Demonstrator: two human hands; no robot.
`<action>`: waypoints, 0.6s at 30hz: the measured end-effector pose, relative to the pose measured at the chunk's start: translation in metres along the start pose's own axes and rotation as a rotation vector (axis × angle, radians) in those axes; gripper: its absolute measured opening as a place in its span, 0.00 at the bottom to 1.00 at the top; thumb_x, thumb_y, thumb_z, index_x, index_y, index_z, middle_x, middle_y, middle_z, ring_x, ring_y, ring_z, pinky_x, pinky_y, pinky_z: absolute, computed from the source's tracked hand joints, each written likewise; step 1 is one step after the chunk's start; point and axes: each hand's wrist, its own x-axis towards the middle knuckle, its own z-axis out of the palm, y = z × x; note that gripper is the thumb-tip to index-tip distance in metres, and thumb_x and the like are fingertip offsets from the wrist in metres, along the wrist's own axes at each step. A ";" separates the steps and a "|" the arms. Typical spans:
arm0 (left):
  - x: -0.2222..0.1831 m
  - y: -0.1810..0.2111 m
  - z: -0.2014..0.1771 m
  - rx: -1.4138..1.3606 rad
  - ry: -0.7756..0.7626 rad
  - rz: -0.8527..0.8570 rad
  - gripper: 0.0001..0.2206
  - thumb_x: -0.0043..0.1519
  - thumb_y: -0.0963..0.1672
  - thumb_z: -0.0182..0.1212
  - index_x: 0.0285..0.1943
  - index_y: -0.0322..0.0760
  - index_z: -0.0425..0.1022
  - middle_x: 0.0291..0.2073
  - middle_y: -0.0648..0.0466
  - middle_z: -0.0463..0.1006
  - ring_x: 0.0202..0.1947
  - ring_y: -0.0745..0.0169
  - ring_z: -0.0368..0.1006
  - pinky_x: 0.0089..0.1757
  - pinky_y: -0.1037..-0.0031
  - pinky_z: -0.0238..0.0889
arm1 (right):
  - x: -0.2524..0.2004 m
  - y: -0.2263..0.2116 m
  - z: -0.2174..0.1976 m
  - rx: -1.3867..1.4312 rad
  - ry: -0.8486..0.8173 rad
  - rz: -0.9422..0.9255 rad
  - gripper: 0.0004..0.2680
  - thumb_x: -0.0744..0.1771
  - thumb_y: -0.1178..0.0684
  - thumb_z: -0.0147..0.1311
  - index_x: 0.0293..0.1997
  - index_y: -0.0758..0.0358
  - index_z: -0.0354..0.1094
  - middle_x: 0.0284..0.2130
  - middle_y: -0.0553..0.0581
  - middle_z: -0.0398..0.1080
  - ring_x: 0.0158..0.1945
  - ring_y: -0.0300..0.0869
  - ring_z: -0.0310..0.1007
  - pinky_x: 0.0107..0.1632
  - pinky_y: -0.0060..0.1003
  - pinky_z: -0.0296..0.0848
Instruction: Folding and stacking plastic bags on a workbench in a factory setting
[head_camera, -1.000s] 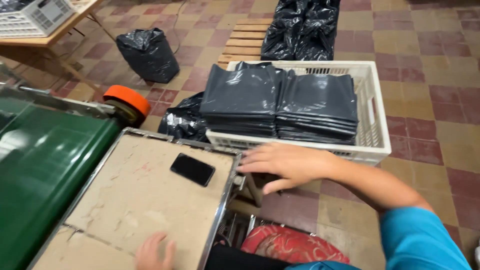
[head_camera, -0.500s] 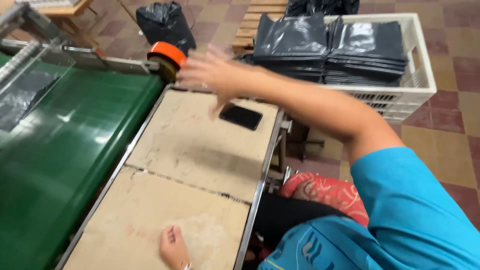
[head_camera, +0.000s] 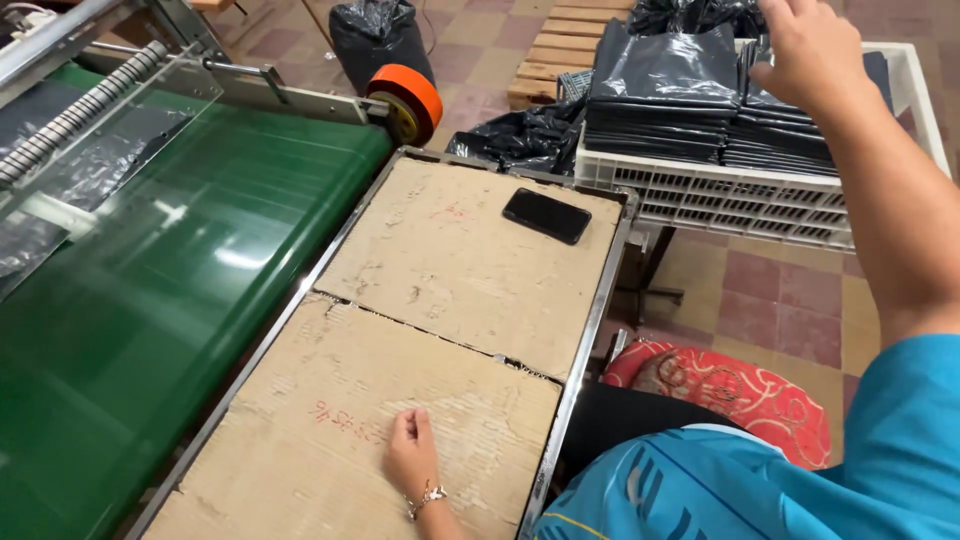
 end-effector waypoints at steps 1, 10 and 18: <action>-0.004 -0.001 -0.002 -0.001 -0.002 0.013 0.08 0.60 0.54 0.60 0.35 0.56 0.79 0.25 0.64 0.80 0.28 0.59 0.75 0.32 0.65 0.64 | -0.013 0.001 -0.006 0.157 -0.063 0.041 0.27 0.60 0.55 0.64 0.68 0.65 0.64 0.55 0.69 0.69 0.40 0.67 0.76 0.30 0.59 0.75; -0.005 -0.002 0.000 -0.018 0.004 0.073 0.05 0.59 0.51 0.62 0.34 0.55 0.79 0.24 0.64 0.80 0.28 0.62 0.75 0.33 0.67 0.64 | -0.011 -0.183 -0.077 0.554 -0.600 -0.249 0.12 0.68 0.44 0.50 0.56 0.43 0.73 0.44 0.43 0.78 0.42 0.39 0.78 0.39 0.38 0.77; -0.004 -0.006 0.003 0.046 0.027 0.095 0.06 0.58 0.52 0.63 0.34 0.55 0.79 0.24 0.64 0.80 0.28 0.61 0.75 0.32 0.65 0.64 | -0.009 -0.252 -0.108 0.725 -0.658 -0.772 0.35 0.63 0.31 0.52 0.75 0.54 0.42 0.61 0.59 0.65 0.60 0.53 0.67 0.59 0.49 0.65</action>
